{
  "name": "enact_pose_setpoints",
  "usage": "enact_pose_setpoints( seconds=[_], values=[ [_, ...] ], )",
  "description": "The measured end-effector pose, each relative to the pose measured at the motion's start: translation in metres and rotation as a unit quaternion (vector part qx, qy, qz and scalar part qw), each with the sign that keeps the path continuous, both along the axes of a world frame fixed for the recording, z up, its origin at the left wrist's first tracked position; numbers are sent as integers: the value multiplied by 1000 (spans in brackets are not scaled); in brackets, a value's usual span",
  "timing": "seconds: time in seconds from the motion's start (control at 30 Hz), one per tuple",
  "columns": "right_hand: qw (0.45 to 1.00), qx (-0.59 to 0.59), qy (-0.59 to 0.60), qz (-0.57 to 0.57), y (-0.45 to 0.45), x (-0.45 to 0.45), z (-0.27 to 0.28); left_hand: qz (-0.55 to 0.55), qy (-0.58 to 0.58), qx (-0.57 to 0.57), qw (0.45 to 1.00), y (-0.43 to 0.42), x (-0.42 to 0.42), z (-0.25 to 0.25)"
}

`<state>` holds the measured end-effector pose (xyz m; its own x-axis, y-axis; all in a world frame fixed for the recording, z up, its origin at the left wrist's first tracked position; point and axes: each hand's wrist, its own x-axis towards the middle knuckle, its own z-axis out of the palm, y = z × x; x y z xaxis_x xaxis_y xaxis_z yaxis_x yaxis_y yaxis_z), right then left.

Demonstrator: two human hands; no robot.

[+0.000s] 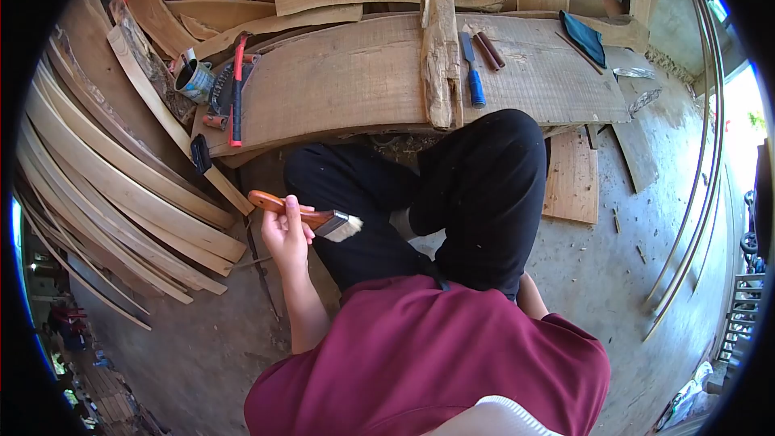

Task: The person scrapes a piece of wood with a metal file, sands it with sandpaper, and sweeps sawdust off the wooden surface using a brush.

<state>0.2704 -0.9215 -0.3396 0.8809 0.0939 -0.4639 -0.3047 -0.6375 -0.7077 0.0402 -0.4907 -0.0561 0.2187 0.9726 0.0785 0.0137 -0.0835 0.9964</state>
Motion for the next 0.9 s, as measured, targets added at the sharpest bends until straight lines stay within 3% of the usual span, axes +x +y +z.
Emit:
enact_pose_setpoints(
  seconds=[0.3,0.37,0.4,0.43,0.5,0.53,0.63,0.67,0.83,0.9],
  values=[
    [997,42,13,-56,0,28,8,-5,-78,10,997,34,31,3],
    [996,56,18,-70,7,33,9,25,-21,27,999,45,37,1],
    [995,64,19,-76,11,38,9,26,37,120,992,57,41,0],
    [994,71,21,-80,16,43,10,27,35,122,992,62,42,1],
    [992,86,24,-86,27,56,10,53,-2,26,998,69,46,14],
    [992,92,27,-87,33,63,10,38,-45,47,997,84,40,7],
    [990,109,37,-87,49,82,13,119,-251,-70,958,105,52,16],
    [989,115,40,-88,54,89,13,84,-308,-92,943,117,51,10],
    [984,132,61,-102,63,108,10,95,-394,-111,907,177,65,-27],
    [982,140,67,-109,65,117,7,96,-533,-175,822,198,66,-36]
  ],
)
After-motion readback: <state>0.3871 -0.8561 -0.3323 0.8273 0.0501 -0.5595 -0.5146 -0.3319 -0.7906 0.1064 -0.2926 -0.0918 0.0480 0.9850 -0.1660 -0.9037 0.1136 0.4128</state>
